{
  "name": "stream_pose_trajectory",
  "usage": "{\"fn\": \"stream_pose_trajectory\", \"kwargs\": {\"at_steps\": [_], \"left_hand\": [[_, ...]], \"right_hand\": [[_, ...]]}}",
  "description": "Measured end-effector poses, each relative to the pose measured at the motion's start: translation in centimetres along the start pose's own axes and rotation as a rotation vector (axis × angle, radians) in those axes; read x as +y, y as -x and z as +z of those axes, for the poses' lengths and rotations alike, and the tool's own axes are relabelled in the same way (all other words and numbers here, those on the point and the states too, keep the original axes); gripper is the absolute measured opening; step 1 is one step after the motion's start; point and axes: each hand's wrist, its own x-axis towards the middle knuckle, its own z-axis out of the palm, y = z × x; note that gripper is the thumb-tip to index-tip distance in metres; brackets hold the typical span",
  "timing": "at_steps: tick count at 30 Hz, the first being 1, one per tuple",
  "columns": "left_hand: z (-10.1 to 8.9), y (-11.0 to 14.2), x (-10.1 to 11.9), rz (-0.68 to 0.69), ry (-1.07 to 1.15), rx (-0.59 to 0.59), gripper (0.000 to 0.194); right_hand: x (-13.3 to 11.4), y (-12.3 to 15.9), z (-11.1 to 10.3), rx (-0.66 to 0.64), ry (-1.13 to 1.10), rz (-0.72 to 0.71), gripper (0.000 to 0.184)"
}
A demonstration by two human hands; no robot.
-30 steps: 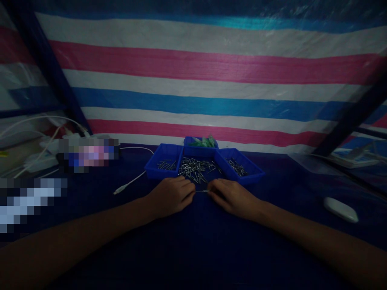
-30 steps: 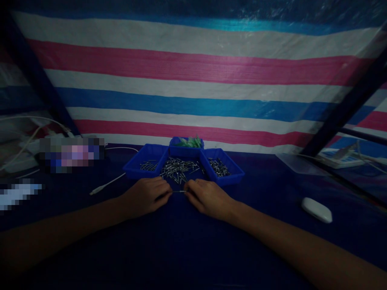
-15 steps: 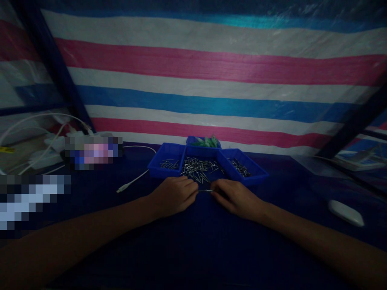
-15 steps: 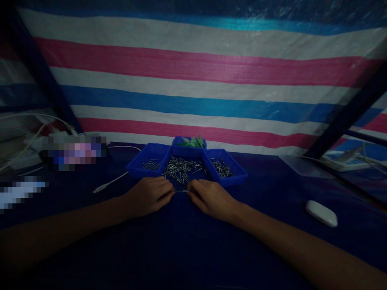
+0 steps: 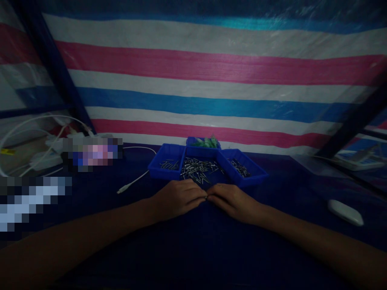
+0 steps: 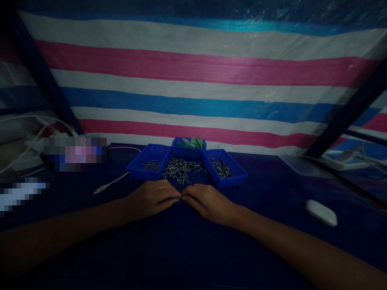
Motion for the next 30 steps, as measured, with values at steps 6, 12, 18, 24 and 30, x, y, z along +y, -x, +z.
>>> {"fn": "stream_pose_trajectory", "kwargs": {"at_steps": [6,12,18,24,30], "left_hand": [[-0.15,-0.22,0.14,-0.056,0.169,-0.039,0.013],[-0.32,-0.13,0.52,-0.144,0.208,-0.039,0.011],[0.02,0.06,-0.03,-0.237,0.109,-0.078,0.006],[0.17,-0.07,-0.19,-0.176,0.075,-0.095,0.011],[-0.19,-0.18,-0.09,-0.212,-0.046,-0.102,0.013]], "right_hand": [[-0.33,-0.27,0.11,0.005,-0.048,0.014,0.015],[0.0,-0.19,0.12,0.051,0.032,0.018,0.014],[0.14,0.12,0.08,0.061,0.077,-0.03,0.017],[0.08,0.14,0.17,0.041,0.165,-0.058,0.016],[0.49,0.11,0.17,0.08,0.23,0.02,0.019]]}}
